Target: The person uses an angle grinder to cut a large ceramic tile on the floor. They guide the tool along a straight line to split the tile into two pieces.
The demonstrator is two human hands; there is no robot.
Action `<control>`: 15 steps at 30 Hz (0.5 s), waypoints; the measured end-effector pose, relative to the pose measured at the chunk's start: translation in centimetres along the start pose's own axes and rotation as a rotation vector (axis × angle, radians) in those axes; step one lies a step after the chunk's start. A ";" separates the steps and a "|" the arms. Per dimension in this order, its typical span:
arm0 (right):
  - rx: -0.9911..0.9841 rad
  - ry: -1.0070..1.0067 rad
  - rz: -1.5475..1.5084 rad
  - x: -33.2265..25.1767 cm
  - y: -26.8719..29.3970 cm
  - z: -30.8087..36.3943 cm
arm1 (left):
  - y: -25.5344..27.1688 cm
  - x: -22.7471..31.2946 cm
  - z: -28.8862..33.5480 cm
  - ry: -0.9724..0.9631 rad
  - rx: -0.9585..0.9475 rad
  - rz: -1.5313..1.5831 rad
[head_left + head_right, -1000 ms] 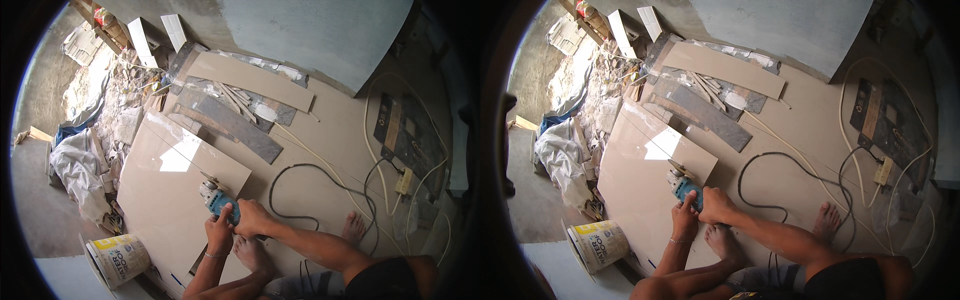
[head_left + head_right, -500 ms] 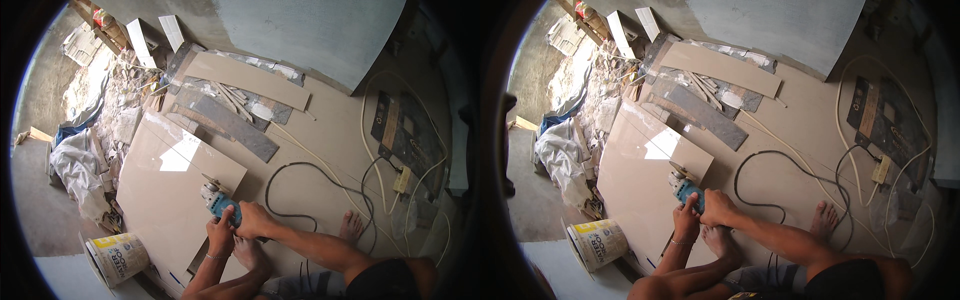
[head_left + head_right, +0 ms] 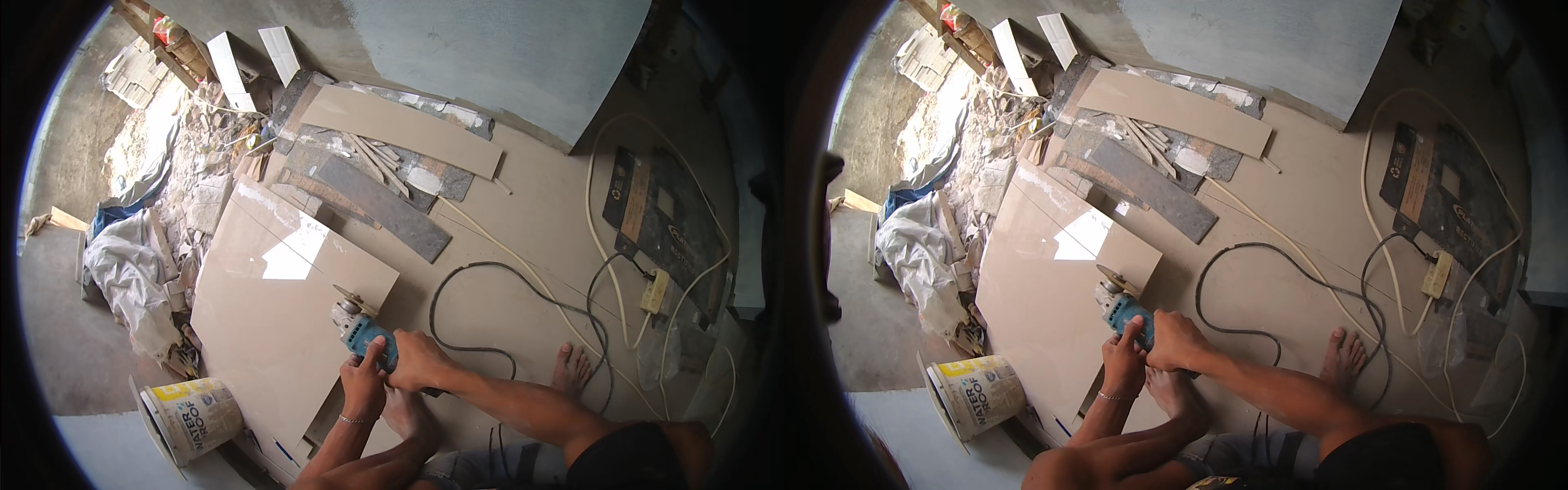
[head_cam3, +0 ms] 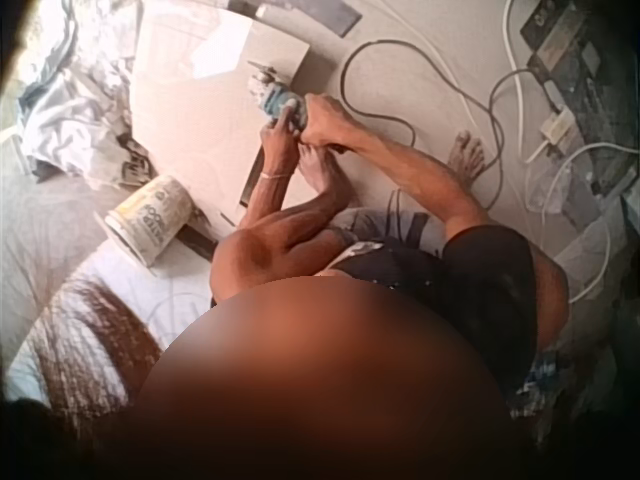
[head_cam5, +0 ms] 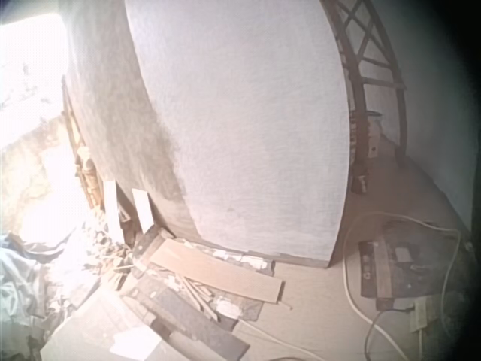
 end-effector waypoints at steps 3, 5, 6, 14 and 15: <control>-0.004 0.003 0.018 0.3 -0.1 0.1 | 0.2 -0.3 0.0 0.010 -0.003 -0.016; -0.002 0.012 0.010 0.4 -0.1 0.2 | 0.1 -0.3 0.2 0.009 -0.004 -0.003; -0.011 0.000 0.008 0.5 -0.1 0.3 | -0.2 -0.4 0.3 0.005 -0.004 0.017; -0.008 0.007 0.013 0.9 0.0 0.9 | -1.3 -0.4 1.7 -0.026 0.029 -0.037; -0.015 -0.005 0.017 0.9 0.0 0.9 | -1.1 -0.3 1.6 -0.007 0.030 -0.041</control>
Point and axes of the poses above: each hand's wrist, its own z-axis away from the middle knuckle, its own y-axis out of the back of the hand, x = y × z, the point moved 2 cm from there along -z, towards the middle knuckle, and after that the axes turned 1 degree about -y, right-handed, at the moved point
